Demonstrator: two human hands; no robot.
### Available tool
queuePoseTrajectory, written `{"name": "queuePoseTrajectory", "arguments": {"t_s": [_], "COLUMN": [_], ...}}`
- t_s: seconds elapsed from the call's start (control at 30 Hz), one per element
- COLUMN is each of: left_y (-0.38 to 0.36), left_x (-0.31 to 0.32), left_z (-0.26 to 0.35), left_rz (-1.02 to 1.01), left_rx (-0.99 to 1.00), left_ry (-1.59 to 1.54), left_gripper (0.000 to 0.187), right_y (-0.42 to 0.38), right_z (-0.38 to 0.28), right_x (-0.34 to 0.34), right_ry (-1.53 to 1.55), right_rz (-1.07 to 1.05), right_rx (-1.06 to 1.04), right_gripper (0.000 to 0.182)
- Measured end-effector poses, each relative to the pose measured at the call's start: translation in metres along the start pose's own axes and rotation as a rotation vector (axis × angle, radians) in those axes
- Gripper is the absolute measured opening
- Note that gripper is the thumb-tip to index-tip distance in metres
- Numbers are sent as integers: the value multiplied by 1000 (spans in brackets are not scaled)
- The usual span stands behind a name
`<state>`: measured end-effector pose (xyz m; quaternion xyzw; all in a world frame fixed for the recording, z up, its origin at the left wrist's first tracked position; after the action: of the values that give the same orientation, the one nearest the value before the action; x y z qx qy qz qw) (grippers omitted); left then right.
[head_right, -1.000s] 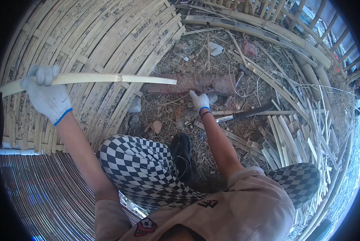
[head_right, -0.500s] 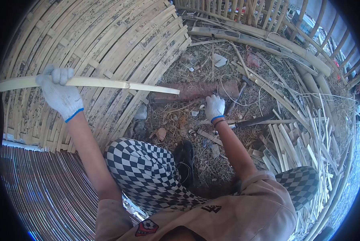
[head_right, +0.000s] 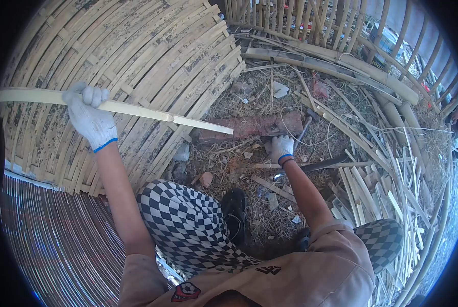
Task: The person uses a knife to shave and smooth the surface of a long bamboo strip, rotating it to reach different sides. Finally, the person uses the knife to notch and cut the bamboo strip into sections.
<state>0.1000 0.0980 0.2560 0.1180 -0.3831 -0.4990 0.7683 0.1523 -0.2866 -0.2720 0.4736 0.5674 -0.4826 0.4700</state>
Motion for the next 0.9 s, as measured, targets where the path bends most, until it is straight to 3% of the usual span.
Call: {"name": "queuePoseTrajectory", "arguments": {"t_s": [0.17,0.33,0.43,0.57,0.6,0.7,0.8,0.9], "left_y": [0,-1,1,0,1,-1,0,-3], "left_x": [1,3,6,8,8,7,12,13], "left_z": [-4,-4,-6,-9,-9,-7,-9,-14], "left_rz": [13,9,-15,-35,-22,33,28,56], "left_rx": [-13,-9,-5,-23,-29,-39,-52,-74], "left_ry": [-1,5,2,-3,-6,3,37,20], "left_gripper": [40,45,47,48,48,46,44,43], "right_y": [-15,-50,-83,-126,-118,-83,-84,-105], "right_z": [-20,-51,-83,-105,-91,-19,11,33], "right_x": [-20,-72,-75,-28,-31,-38,3,45], "right_ry": [-33,63,7,89,140,50,75,322], "right_rz": [-57,32,-400,-679,-638,-494,-509,-401], "right_rx": [-72,-192,-368,-773,-651,-26,119,397], "right_gripper": [67,54,52,51,56,63,62,68]}}
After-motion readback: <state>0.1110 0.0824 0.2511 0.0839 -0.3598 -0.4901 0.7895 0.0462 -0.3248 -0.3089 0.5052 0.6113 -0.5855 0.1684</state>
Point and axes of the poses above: each hand's wrist, its own y-axis towards the middle knuckle, its own x-axis out of the palm, z = x × y, the point moved 10 cm from there along y, towards the middle knuckle, and after that the axes turned 2 degrees about -x, right-handed, at the moved point
